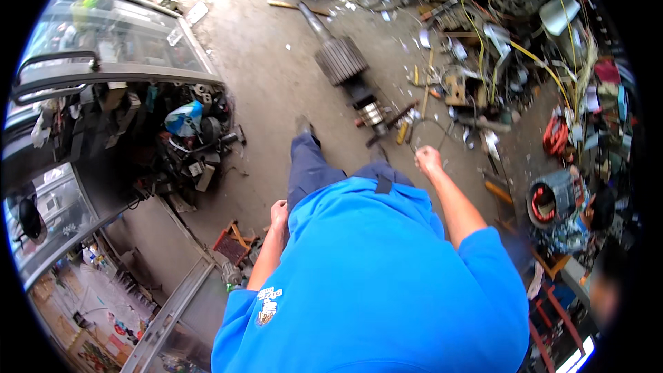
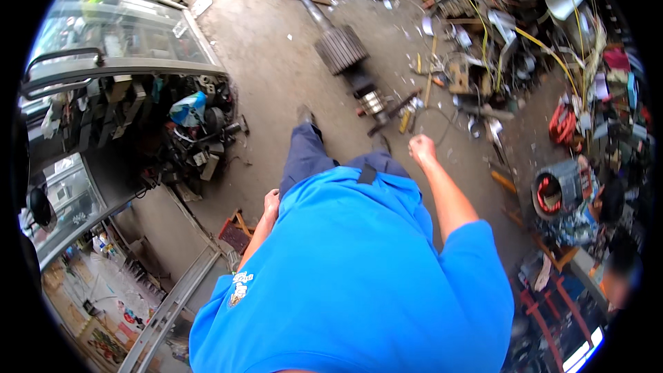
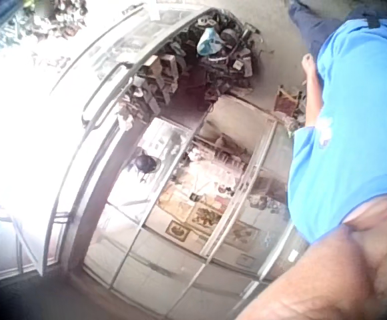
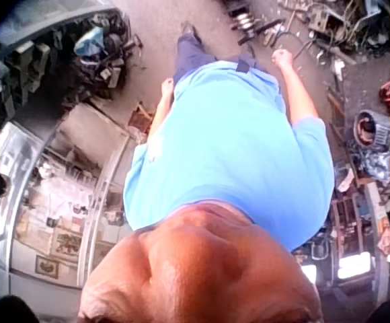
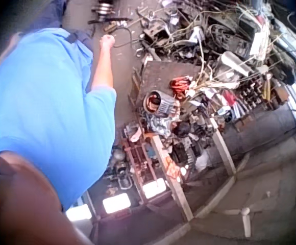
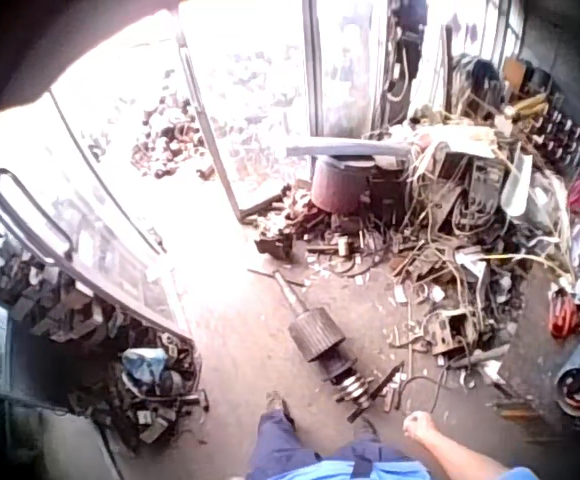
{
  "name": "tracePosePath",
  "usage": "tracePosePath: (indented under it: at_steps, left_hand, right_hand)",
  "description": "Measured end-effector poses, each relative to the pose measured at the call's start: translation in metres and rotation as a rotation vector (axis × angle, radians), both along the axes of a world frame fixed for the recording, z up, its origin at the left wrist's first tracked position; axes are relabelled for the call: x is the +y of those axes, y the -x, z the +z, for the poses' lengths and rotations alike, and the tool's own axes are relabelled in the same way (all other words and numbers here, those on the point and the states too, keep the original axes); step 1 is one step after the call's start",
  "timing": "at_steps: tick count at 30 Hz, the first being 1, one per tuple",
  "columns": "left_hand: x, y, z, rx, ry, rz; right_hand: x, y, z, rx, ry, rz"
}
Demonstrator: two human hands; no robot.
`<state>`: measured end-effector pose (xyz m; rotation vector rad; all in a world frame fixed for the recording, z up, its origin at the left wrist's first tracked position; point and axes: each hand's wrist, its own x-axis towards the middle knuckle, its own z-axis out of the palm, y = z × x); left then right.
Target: The person picks up a small white cylindrical object and a metal electrical component, then squats to connect wires to the component. After testing, the person stands, walks to a red cart, places the component on a table, and uses pliers to strip wire ends.
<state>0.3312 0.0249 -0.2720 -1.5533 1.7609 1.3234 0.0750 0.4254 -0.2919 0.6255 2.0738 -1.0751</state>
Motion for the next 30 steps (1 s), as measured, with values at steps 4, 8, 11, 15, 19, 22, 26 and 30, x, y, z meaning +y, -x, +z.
tracePosePath:
  at_steps: [4,8,11,15,19,22,26,30]
  left_hand:
    - [-0.094,0.098,0.011,0.136,0.070,-0.135]
    - [-0.180,0.190,0.034,0.308,0.147,-0.194]
    - [-0.218,0.249,0.043,0.439,0.189,-0.185]
    - [-0.240,0.316,0.035,0.613,0.111,-0.092]
    - [-0.254,0.341,0.005,0.517,0.007,-0.131]
    - [-0.290,0.335,-0.024,0.313,0.006,-0.146]
    - [-0.344,0.296,-0.033,-0.032,0.018,-0.005]
    - [-0.370,0.297,-0.033,-0.191,-0.059,0.177]
  right_hand:
    - [-0.018,-0.009,-0.001,-0.161,-0.128,-0.099]
    - [-0.064,-0.010,0.021,-0.057,-0.304,0.140]
    - [-0.079,0.004,0.006,0.120,-0.389,0.365]
    - [-0.147,0.083,0.040,-0.036,-0.327,0.221]
    - [-0.205,0.165,0.046,-0.125,-0.332,0.160]
    - [-0.253,0.222,0.017,-0.214,-0.306,0.186]
    - [-0.352,0.337,-0.008,-0.221,-0.293,0.432]
    - [-0.493,0.481,0.013,-0.004,-0.207,0.718]
